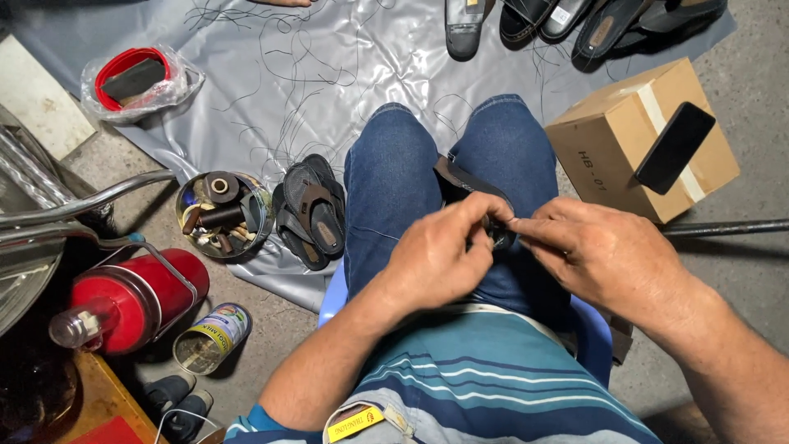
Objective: Hand-sewing the sole and upper of a brown sandal using a needle and thread.
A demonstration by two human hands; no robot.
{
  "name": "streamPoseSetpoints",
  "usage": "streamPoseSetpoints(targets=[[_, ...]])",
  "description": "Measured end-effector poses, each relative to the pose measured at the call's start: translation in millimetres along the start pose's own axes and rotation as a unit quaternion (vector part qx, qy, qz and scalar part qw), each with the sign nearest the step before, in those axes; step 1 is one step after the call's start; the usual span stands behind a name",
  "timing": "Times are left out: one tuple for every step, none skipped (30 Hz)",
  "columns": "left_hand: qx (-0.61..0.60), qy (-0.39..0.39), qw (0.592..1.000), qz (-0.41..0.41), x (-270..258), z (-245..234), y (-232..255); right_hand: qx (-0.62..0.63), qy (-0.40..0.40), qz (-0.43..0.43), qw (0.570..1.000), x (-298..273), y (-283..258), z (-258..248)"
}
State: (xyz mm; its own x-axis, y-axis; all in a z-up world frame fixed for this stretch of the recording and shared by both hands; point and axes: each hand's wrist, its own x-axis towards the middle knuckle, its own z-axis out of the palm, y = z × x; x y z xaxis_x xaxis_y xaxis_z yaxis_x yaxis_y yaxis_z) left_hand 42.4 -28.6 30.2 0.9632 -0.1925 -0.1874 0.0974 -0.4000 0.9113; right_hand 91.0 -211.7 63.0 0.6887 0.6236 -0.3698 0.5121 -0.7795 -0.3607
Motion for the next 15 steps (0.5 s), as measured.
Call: streamPoseSetpoints(targets=[[0.0, -0.001, 1.0, -0.001, 2, 4, -9, 0.001, 0.0, 0.001, 1.0, -3, 2, -3], [-0.136, -0.049, 0.988, -0.062, 3, 7, -18, -0.076, -0.074, 0.0, 0.994, -7, 4, -6], [-0.266, -0.093, 0.952, -0.119, 7, 8, -28, -0.154, -0.142, 0.0, 0.978, -8, 6, -10], [-0.264, -0.092, 0.953, -0.116, 11, 9, -32, -0.155, -0.139, -0.001, 0.978, -15, 20, -17], [-0.327, -0.099, 0.931, -0.13, 12, 13, -37, -0.141, -0.084, 0.034, 0.986, -25, 32, -21], [-0.389, -0.106, 0.904, -0.143, 11, 16, -42, -0.125, -0.029, 0.068, 0.989, -36, 44, -26], [-0.39, -0.102, 0.905, -0.14, 10, 14, -41, -0.129, -0.027, 0.064, 0.989, -31, 37, -26], [-0.375, -0.1, 0.91, -0.142, 8, 13, -39, -0.156, -0.05, 0.065, 0.984, -27, 30, -27], [-0.357, -0.102, 0.917, -0.144, 6, 11, -38, -0.18, -0.07, 0.069, 0.979, -24, 23, -26], [-0.353, -0.101, 0.92, -0.14, 6, 11, -39, -0.181, -0.063, 0.069, 0.979, -16, 20, -22], [-0.348, -0.093, 0.925, -0.122, 2, 11, -41, 0.001, -0.057, 0.1, 0.993, -8, 16, -18], [-0.343, -0.085, 0.93, -0.104, -2, 12, -43, 0.183, -0.048, 0.127, 0.974, -1, 11, -13], [-0.343, -0.082, 0.93, -0.106, -6, 11, -42, 0.184, -0.05, 0.124, 0.974, 0, 14, -4], [-0.271, -0.053, 0.958, -0.077, -10, 10, -41, 0.295, -0.022, 0.124, 0.947, 1, 16, 4], [-0.196, -0.027, 0.979, -0.046, -12, 9, -40, 0.402, 0.008, 0.125, 0.907, 2, 19, 12]])
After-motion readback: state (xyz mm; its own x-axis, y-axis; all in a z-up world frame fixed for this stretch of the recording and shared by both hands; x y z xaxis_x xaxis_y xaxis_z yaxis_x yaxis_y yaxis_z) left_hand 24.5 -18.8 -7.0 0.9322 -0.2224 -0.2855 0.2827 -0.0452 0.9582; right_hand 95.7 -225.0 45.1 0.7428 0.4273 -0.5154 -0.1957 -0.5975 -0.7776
